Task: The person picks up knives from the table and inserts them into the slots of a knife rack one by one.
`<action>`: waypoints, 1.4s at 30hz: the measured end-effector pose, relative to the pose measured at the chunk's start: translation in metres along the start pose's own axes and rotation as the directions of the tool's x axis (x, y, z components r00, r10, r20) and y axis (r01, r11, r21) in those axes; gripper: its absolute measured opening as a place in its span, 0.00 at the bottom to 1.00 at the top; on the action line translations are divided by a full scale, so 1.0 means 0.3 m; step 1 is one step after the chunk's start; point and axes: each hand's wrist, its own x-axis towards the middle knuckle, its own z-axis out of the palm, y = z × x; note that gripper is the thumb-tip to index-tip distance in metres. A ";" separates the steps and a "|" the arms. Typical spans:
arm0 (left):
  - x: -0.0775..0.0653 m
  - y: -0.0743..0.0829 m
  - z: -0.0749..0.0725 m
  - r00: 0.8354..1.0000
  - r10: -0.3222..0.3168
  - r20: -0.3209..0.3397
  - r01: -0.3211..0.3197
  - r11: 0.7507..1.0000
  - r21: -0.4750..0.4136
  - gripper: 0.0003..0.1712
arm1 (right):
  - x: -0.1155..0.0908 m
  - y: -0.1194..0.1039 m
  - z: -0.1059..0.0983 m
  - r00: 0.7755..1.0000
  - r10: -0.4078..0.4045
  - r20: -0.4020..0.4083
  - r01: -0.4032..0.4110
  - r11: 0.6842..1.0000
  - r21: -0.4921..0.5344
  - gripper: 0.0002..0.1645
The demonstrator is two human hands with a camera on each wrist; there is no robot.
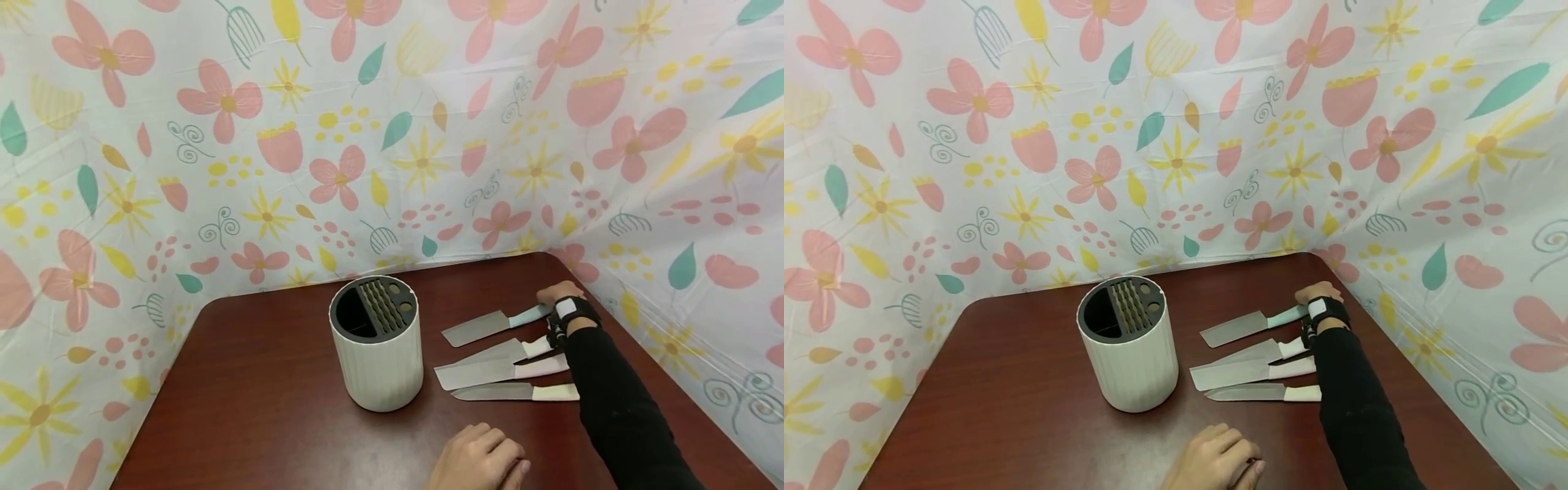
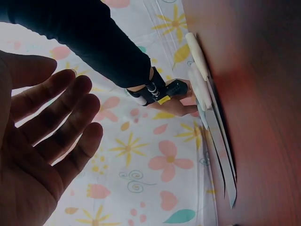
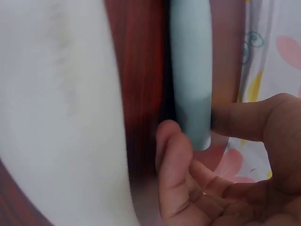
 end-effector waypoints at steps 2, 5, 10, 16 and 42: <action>-0.002 0.005 0.002 1.000 -0.008 0.019 0.009 1.000 -0.025 0.04 | 0.000 0.019 -0.006 1.000 -0.003 0.010 0.003 1.000 0.014 0.55; -0.006 0.011 0.007 1.000 -0.015 0.027 0.016 0.999 -0.034 0.05 | -0.011 0.037 -0.016 1.000 -0.026 0.018 0.025 0.998 0.054 0.55; -0.003 0.018 0.019 1.000 -0.024 -0.001 0.024 0.998 -0.056 0.06 | -0.057 0.039 -0.043 0.995 -0.074 0.064 0.051 0.954 0.295 0.49; 0.001 0.018 0.027 0.998 0.022 -0.055 -0.022 1.000 -0.004 0.06 | -0.065 0.046 -0.057 0.990 -0.089 0.112 0.027 0.884 0.467 0.38; 0.020 0.007 0.020 0.992 0.061 -0.108 -0.060 0.998 0.011 0.04 | -0.048 0.131 -0.058 0.839 -0.492 0.233 0.073 0.525 0.848 0.15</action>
